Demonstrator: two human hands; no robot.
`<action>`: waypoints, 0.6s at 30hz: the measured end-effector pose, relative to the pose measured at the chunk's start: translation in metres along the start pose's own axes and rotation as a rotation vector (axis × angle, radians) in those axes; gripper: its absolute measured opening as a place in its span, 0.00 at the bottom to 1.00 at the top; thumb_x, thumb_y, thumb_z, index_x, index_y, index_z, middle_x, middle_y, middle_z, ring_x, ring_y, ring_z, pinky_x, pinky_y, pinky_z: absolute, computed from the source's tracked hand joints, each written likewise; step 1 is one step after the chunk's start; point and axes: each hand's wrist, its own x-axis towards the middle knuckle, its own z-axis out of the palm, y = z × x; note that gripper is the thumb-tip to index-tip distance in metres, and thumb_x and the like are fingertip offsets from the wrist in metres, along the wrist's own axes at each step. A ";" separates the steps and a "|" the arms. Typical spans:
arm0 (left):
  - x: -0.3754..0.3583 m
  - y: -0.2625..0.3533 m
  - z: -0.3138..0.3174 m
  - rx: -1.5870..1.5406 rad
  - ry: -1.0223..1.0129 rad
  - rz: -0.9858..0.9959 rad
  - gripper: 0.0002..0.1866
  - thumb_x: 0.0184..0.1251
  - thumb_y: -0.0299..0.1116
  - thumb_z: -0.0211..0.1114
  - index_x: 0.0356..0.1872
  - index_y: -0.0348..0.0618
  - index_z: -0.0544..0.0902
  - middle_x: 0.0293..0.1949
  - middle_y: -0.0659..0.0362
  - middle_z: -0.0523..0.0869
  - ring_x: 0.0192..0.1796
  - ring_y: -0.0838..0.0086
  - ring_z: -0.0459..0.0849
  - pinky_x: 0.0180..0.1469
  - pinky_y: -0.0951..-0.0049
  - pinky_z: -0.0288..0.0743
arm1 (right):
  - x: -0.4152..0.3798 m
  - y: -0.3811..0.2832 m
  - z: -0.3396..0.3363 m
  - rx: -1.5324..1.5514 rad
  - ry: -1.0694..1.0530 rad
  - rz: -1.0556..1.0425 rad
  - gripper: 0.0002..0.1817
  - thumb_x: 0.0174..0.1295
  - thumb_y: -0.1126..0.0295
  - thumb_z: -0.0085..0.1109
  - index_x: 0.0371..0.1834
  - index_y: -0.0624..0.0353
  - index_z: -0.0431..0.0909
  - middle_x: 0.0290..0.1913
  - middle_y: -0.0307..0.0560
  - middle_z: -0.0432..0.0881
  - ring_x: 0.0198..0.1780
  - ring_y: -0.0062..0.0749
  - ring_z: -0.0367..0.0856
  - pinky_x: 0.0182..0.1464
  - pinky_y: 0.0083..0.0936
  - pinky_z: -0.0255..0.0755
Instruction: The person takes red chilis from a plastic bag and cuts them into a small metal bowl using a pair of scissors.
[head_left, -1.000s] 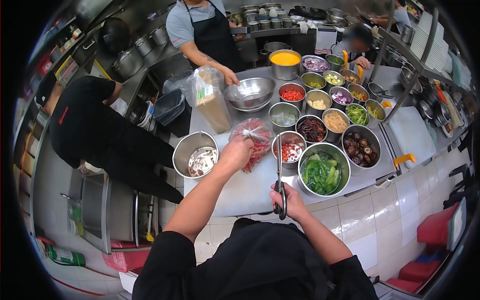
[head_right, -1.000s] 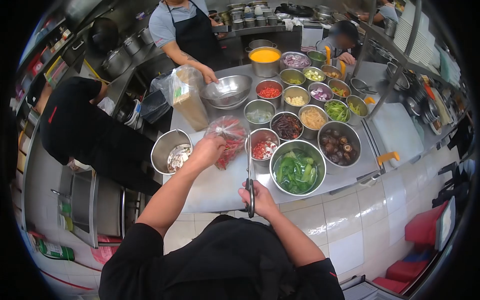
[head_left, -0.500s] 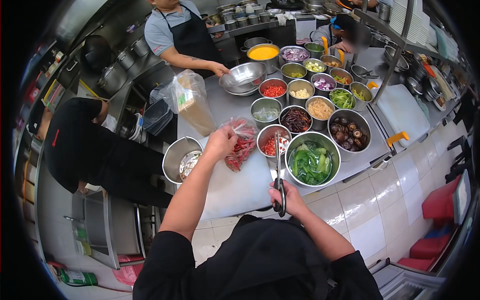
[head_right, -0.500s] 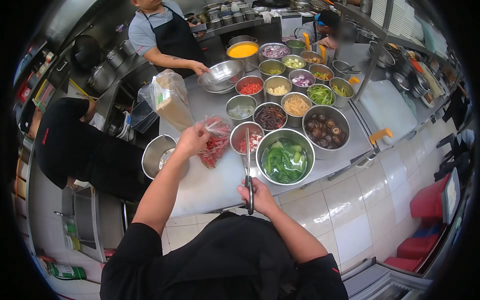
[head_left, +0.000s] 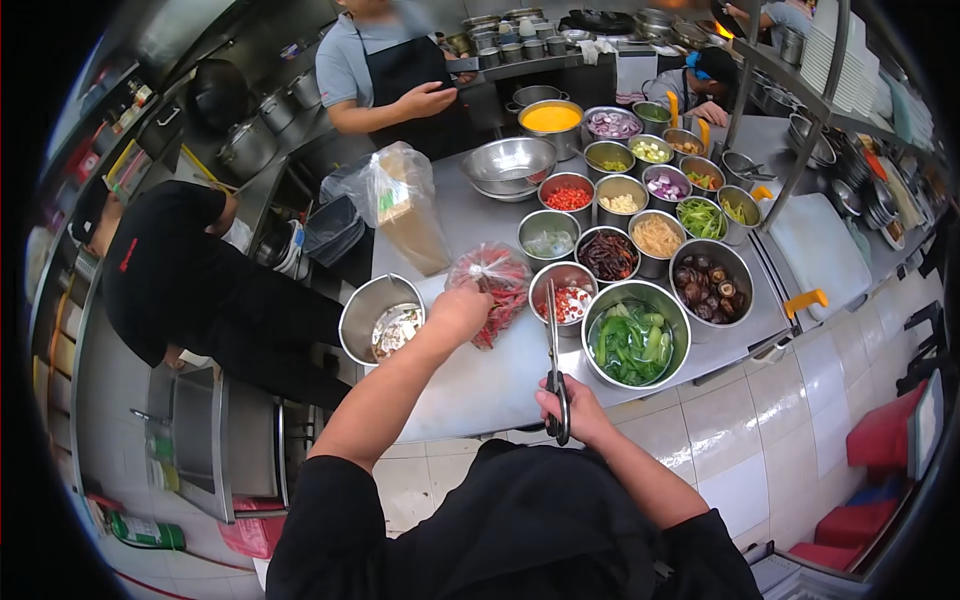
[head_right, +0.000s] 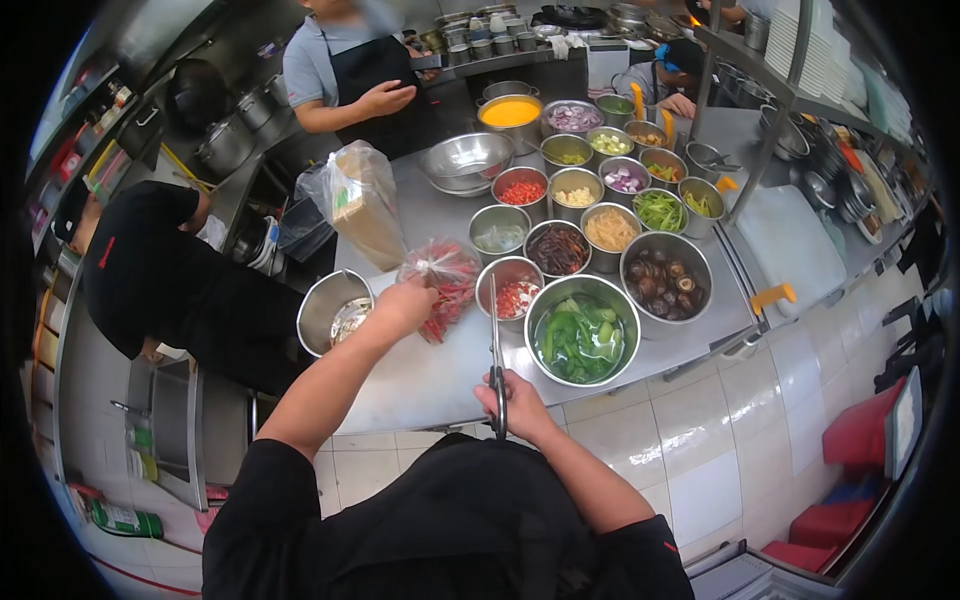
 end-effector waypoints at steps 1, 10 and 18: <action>-0.002 0.002 -0.001 0.004 0.003 0.009 0.12 0.67 0.31 0.53 0.41 0.42 0.86 0.49 0.44 0.82 0.50 0.52 0.85 0.51 0.56 0.80 | 0.000 0.001 0.000 0.002 -0.001 0.005 0.21 0.65 0.60 0.64 0.54 0.61 0.73 0.27 0.41 0.79 0.26 0.23 0.79 0.29 0.21 0.73; -0.001 -0.008 0.013 0.123 0.057 0.086 0.10 0.63 0.32 0.57 0.40 0.41 0.84 0.46 0.46 0.82 0.50 0.54 0.84 0.47 0.56 0.81 | -0.006 -0.006 -0.003 -0.032 0.015 0.013 0.22 0.65 0.59 0.65 0.54 0.63 0.73 0.27 0.42 0.80 0.25 0.24 0.79 0.29 0.22 0.74; -0.016 -0.020 -0.021 -0.249 0.172 -0.002 0.12 0.67 0.33 0.55 0.39 0.38 0.84 0.47 0.45 0.83 0.46 0.56 0.85 0.47 0.58 0.80 | -0.004 -0.011 -0.002 -0.003 -0.003 -0.015 0.23 0.64 0.58 0.65 0.54 0.63 0.73 0.28 0.42 0.80 0.27 0.24 0.79 0.30 0.21 0.73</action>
